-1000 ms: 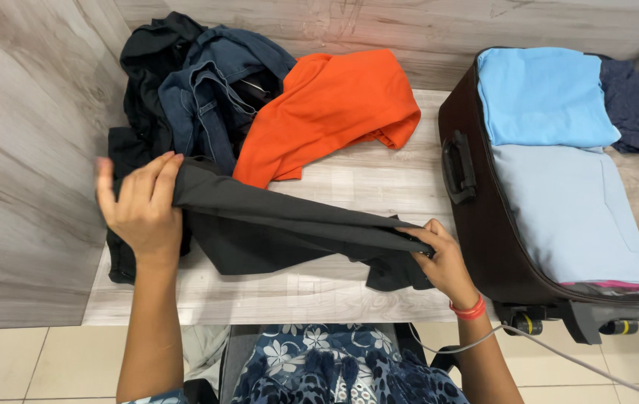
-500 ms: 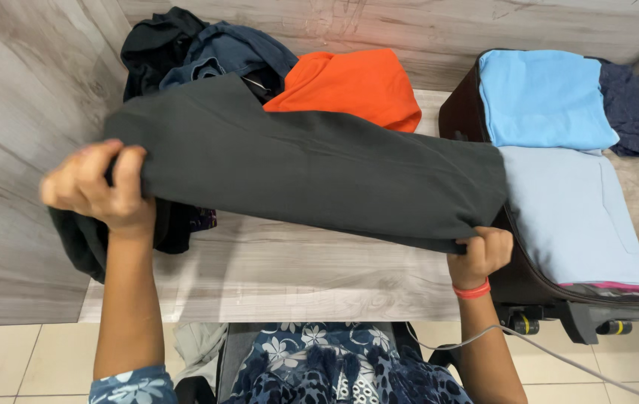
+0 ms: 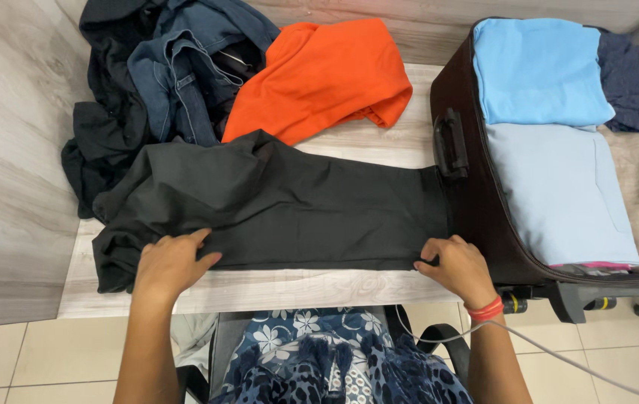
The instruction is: The person folds various articles of clothing, including light blue pants, dark blue shorts, and black pants, on a wooden surface. They then place the folded items into an open suitcase. The person handles the clothes one by one, smoothing and folding them before stacking them inside the luggage.
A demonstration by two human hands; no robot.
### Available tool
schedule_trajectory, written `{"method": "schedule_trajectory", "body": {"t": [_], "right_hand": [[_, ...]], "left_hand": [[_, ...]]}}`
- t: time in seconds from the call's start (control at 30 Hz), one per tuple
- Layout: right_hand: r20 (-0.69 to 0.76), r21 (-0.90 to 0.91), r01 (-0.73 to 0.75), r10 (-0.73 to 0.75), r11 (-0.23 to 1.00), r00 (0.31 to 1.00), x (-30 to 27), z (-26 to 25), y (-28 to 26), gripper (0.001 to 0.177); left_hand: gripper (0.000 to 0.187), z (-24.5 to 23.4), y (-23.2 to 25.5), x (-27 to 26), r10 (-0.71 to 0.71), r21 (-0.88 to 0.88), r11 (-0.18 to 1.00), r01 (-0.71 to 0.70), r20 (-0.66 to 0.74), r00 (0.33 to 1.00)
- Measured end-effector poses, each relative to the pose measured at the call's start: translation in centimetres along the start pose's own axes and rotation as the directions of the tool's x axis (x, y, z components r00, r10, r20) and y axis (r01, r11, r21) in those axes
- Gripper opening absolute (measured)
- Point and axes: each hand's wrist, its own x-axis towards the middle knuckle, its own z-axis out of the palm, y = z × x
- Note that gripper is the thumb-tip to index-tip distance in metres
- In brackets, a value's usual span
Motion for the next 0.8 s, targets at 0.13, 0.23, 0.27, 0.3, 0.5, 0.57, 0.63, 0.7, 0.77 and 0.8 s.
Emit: {"method": "schedule_trajectory", "body": {"t": [0.13, 0.23, 0.27, 0.3, 0.5, 0.57, 0.63, 0.7, 0.77, 0.8], "right_hand": [[-0.214, -0.03, 0.187, -0.189, 0.982, 0.958, 1.9, 2.0, -1.3, 0.037], [-0.249, 0.011, 0.198, -0.189, 0.98, 0.95, 3.4, 4.1, -1.2, 0.028], [-0.254, 0.028, 0.175, -0.162, 0.984, 0.954, 3.3, 4.6, -0.9, 0.024], [-0.28, -0.015, 0.116, -0.115, 0.993, 0.953, 3.1, 4.8, -0.8, 0.023], [-0.064, -0.111, 0.087, -0.094, 0.99, 0.994, 1.8, 4.9, -0.1, 0.016], [0.125, -0.066, 0.044, -0.035, 0.997, 0.992, 2.1, 3.2, -0.1, 0.029], [0.129, 0.107, 0.054, -0.068, 0.993, 0.989, 2.8, 1.7, -0.9, 0.047], [0.014, 0.24, 0.117, -0.123, 0.964, 0.992, 3.7, 1.6, -2.2, 0.058], [-0.183, 0.309, 0.258, -0.209, 0.916, 0.961, 5.9, 2.8, -4.1, 0.062], [-0.26, 0.334, 0.335, -0.255, 0.881, 0.931, 7.3, 3.5, -4.7, 0.065]], "left_hand": [[0.037, 1.1, 4.8, 4.2, 0.459, -0.331, 0.739, -0.586, -0.39, 0.798], [0.046, 4.7, 5.9, 9.1, 0.506, 0.029, 0.79, -0.612, -0.594, 0.625], [0.056, 5.7, 5.6, 10.4, 0.444, 0.086, 0.859, -0.504, -0.613, 0.653], [0.067, 6.4, 5.1, 11.4, 0.374, 0.138, 0.915, -0.378, -0.639, 0.673], [0.073, 8.5, 4.6, 12.1, 0.334, 0.129, 0.935, -0.329, -0.629, 0.702], [0.077, 8.4, 4.7, 11.8, 0.351, 0.143, 0.929, -0.341, -0.63, 0.693], [0.078, 8.1, 4.6, 11.4, 0.386, 0.175, 0.916, -0.361, -0.63, 0.674], [0.078, 8.1, 4.5, 11.3, 0.441, 0.223, 0.892, -0.394, -0.622, 0.647], [0.073, 8.2, 4.2, 10.9, 0.501, 0.171, 0.846, -0.505, -0.575, 0.646], [0.071, 8.3, 4.0, 10.4, 0.531, 0.141, 0.819, -0.556, -0.553, 0.642]]}}
